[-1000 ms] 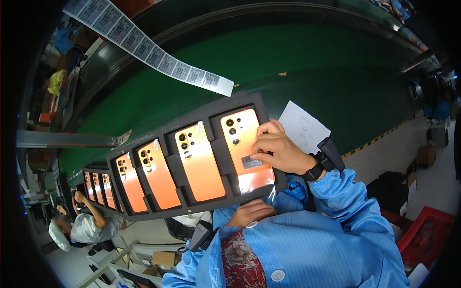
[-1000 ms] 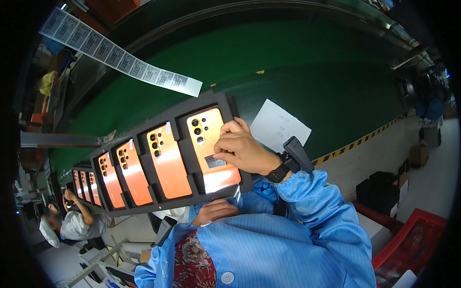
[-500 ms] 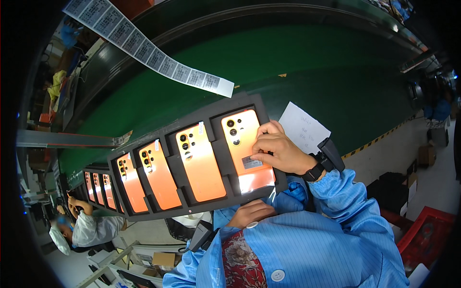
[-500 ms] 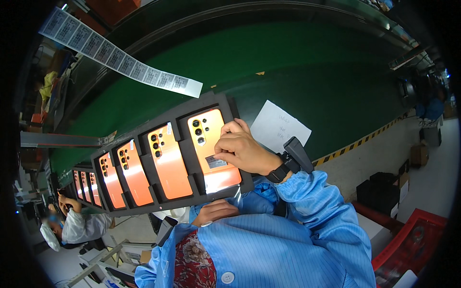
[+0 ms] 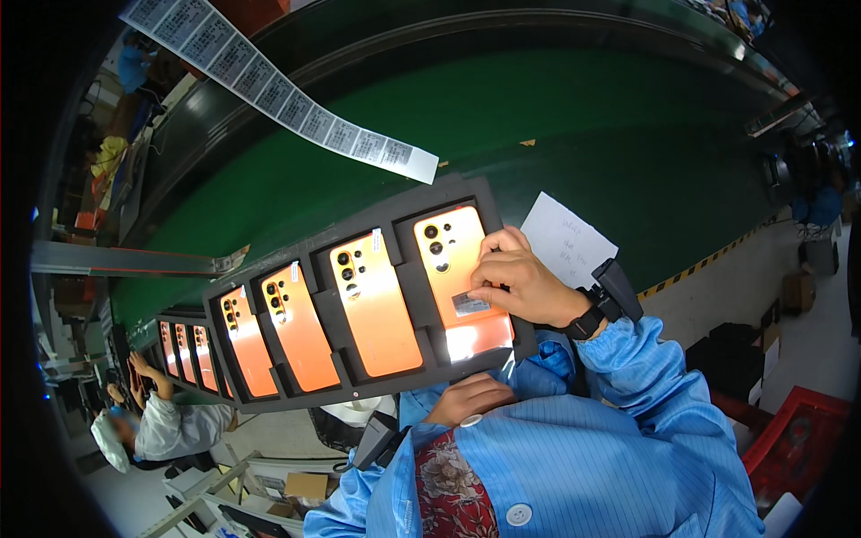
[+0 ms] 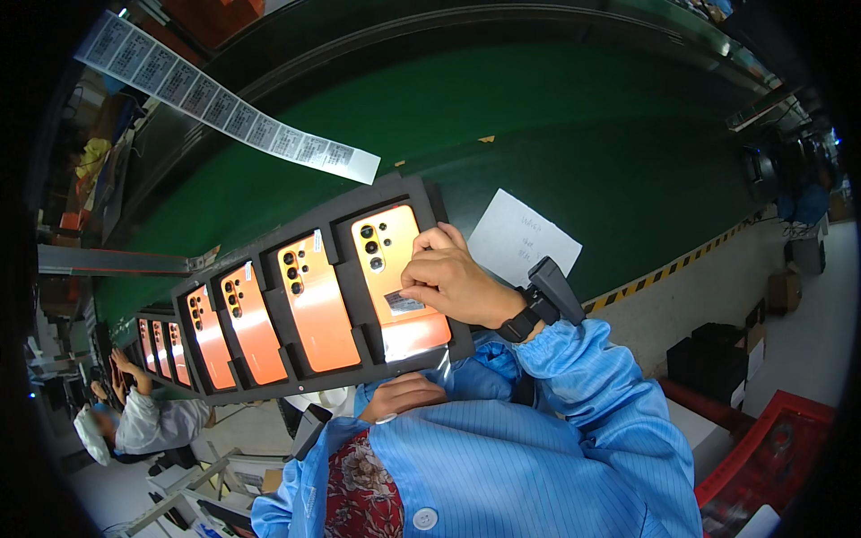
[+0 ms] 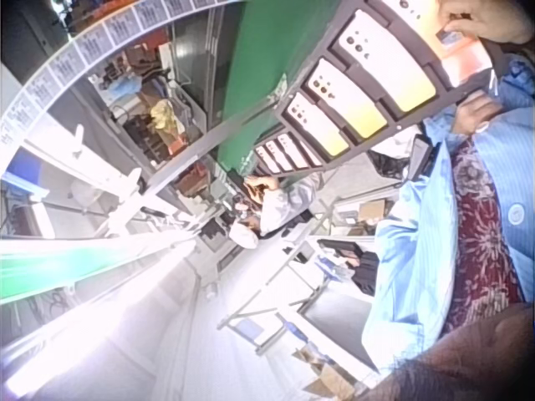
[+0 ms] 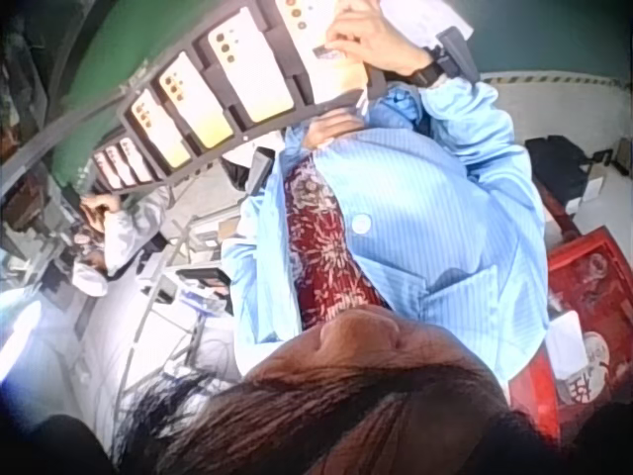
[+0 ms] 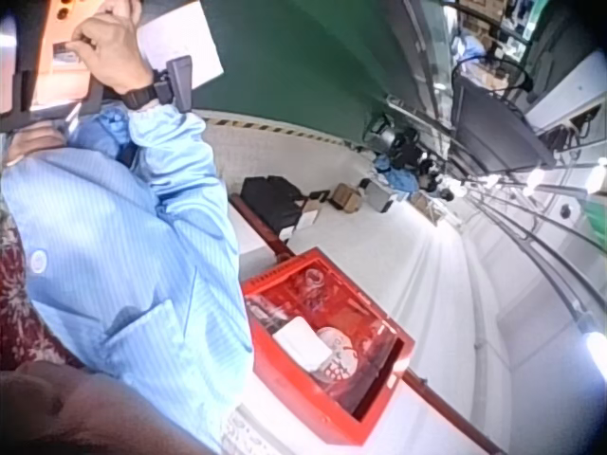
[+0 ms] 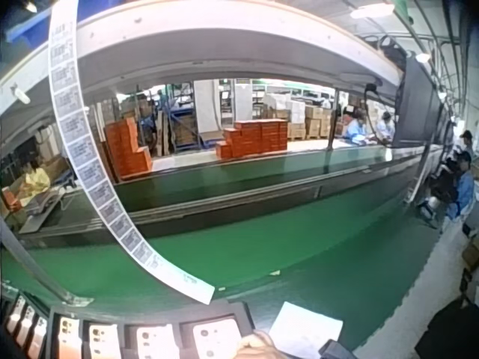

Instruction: Applying stickers and protective films to the back of smartphone devices on an assembly line.

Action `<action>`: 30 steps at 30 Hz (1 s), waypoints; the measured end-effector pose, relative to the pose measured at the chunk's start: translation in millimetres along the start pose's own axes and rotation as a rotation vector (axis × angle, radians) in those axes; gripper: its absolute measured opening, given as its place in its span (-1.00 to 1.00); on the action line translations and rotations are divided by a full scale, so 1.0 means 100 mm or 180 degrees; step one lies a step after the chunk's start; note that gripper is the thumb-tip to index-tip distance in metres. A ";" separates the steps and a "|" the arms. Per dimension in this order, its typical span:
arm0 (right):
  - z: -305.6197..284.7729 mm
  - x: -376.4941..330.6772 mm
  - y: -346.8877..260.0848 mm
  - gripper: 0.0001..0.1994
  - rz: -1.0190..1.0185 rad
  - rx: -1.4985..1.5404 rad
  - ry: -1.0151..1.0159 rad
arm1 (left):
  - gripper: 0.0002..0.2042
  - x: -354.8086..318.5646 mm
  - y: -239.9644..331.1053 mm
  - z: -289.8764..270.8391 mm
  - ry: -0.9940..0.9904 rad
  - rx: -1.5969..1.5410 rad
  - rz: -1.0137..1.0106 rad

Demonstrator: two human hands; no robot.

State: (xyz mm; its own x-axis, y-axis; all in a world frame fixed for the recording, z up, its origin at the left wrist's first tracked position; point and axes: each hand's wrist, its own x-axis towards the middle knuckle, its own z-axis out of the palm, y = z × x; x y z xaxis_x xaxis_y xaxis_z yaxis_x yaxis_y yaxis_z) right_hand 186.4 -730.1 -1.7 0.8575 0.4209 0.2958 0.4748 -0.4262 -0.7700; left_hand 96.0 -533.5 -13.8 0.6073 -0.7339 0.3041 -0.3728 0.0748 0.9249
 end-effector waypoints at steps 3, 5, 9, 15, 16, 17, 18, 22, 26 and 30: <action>0.00 0.00 0.00 -0.88 -0.0048 -0.0065 0.0034 | -0.74 0.01 0.00 0.00 -0.0020 0.0040 0.0002; 0.00 -0.01 -0.01 -0.87 -0.0134 -0.0129 0.0050 | -0.75 0.02 0.01 -0.01 -0.0036 0.0070 0.0026; -0.02 -0.04 -0.06 -0.88 -0.0268 -0.0514 -0.0079 | -0.76 0.05 0.05 -0.03 -0.0081 0.0089 -0.0033; -0.17 0.13 -0.27 -0.54 -0.0028 -0.1659 -0.0533 | -0.76 0.14 0.12 -0.13 -0.0258 0.0077 -0.0102; -0.15 0.17 -0.26 -0.44 -0.0082 -0.1933 -0.0399 | -0.76 0.18 0.14 -0.16 -0.0351 0.0035 -0.0154; -0.14 0.20 -0.24 -0.34 -0.0135 -0.2206 -0.0266 | -0.76 0.22 0.14 -0.17 -0.0360 0.0024 -0.0142; -0.12 0.24 -0.22 -0.34 -0.0133 -0.2212 -0.0261 | -0.76 0.25 0.15 -0.19 -0.0388 0.0121 -0.0081; -0.02 0.32 -0.05 -0.18 0.0174 -0.2142 -0.0392 | -0.76 0.38 0.27 -0.31 -0.0511 0.0419 0.0122; -0.12 0.26 -0.15 -0.21 0.0142 -0.2019 -0.0646 | -0.78 0.45 0.43 -0.41 -0.0492 0.0805 0.0359; -0.06 0.31 -0.13 -0.32 0.0143 -0.1810 -0.0100 | -0.79 0.57 0.63 -0.48 -0.0615 0.1352 0.0613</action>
State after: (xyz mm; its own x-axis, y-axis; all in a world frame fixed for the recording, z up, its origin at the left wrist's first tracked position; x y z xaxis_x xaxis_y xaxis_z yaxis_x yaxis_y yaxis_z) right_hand 207.9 -716.6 20.7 0.8772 0.4122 0.2461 0.4773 -0.8045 -0.3535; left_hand 140.7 -537.8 72.6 0.3733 -0.8485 0.3752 -0.7423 -0.0306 0.6694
